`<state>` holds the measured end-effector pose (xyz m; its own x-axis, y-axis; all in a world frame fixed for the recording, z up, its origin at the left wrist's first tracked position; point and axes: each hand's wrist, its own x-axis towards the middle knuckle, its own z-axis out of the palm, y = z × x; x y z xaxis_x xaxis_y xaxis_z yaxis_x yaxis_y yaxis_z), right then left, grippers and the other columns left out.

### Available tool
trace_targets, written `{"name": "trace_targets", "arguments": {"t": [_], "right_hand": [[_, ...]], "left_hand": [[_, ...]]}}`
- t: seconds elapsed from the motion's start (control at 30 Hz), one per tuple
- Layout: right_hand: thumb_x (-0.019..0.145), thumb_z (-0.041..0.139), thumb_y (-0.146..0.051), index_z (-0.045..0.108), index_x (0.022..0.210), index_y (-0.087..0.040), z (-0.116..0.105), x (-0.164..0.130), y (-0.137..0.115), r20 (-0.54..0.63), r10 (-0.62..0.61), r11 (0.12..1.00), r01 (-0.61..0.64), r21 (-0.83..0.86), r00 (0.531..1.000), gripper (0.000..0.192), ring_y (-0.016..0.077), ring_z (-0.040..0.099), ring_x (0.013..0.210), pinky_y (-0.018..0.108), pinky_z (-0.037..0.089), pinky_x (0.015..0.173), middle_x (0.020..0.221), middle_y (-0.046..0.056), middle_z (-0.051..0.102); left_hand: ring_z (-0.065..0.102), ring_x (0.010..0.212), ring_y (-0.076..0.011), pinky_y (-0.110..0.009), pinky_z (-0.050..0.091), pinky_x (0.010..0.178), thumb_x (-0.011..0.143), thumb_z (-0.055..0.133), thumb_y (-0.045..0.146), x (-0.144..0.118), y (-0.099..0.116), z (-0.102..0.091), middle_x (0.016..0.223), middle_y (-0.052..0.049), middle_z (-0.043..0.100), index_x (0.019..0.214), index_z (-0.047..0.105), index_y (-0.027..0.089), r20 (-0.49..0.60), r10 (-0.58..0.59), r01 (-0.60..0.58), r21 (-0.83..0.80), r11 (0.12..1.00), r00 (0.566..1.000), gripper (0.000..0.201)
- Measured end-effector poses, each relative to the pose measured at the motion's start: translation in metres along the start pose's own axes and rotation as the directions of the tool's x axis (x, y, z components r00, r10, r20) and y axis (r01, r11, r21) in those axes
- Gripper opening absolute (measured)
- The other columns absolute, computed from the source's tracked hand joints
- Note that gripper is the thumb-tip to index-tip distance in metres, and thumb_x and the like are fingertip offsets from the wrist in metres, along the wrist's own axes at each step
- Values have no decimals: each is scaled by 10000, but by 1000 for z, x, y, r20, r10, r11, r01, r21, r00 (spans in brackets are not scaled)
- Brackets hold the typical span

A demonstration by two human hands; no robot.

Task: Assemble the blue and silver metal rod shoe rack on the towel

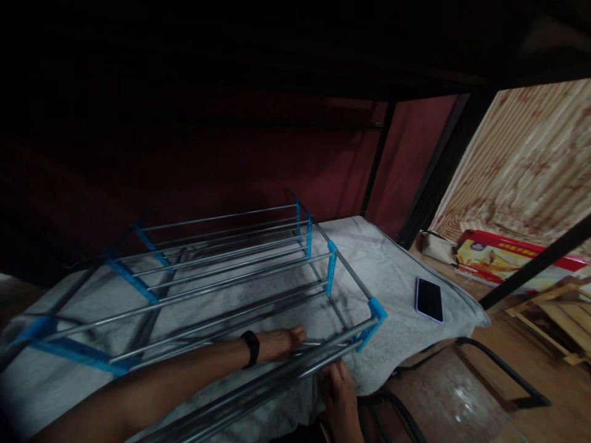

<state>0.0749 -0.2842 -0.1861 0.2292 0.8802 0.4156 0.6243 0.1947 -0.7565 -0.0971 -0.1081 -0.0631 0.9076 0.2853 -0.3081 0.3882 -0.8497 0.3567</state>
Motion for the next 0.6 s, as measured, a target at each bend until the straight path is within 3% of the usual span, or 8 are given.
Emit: {"name": "trace_targets", "arguments": {"t": [0.23,0.4,0.5,0.6], "right_hand": [[949,363,-203,591,917,-212,6,-1,4,-26,-41,999,40,-13,999,230,204,585,801,312,473,698,870,58,589],[931,361,-213,581,932,-215,10,2,0,-87,-44,999,41,-33,995,219,214,586,785,317,470,694,856,62,577],[912,396,-198,598,995,-220,14,4,-3,-128,-67,996,60,-59,989,220,232,609,834,317,481,711,908,81,605],[916,397,-181,603,1098,-236,14,5,-3,-136,-91,995,85,-45,987,281,240,627,879,321,499,734,967,94,632]], "left_hand": [[589,1042,-234,-324,452,888,745,466,20,9,-11,1,1113,-97,610,1061,516,173,-85,-74,70,-51,996,994,355],[589,1027,-221,-324,467,861,736,366,-31,3,-11,1,1131,-103,590,1091,498,174,-120,-111,107,-40,993,987,431],[574,1079,-215,-320,465,901,733,407,-12,21,3,1,1175,-90,579,1074,508,194,-117,-126,120,-52,991,985,411],[598,1053,-231,-352,486,870,768,393,8,57,20,-8,1223,-112,562,1107,497,194,-137,-164,157,-64,986,977,400]]}}
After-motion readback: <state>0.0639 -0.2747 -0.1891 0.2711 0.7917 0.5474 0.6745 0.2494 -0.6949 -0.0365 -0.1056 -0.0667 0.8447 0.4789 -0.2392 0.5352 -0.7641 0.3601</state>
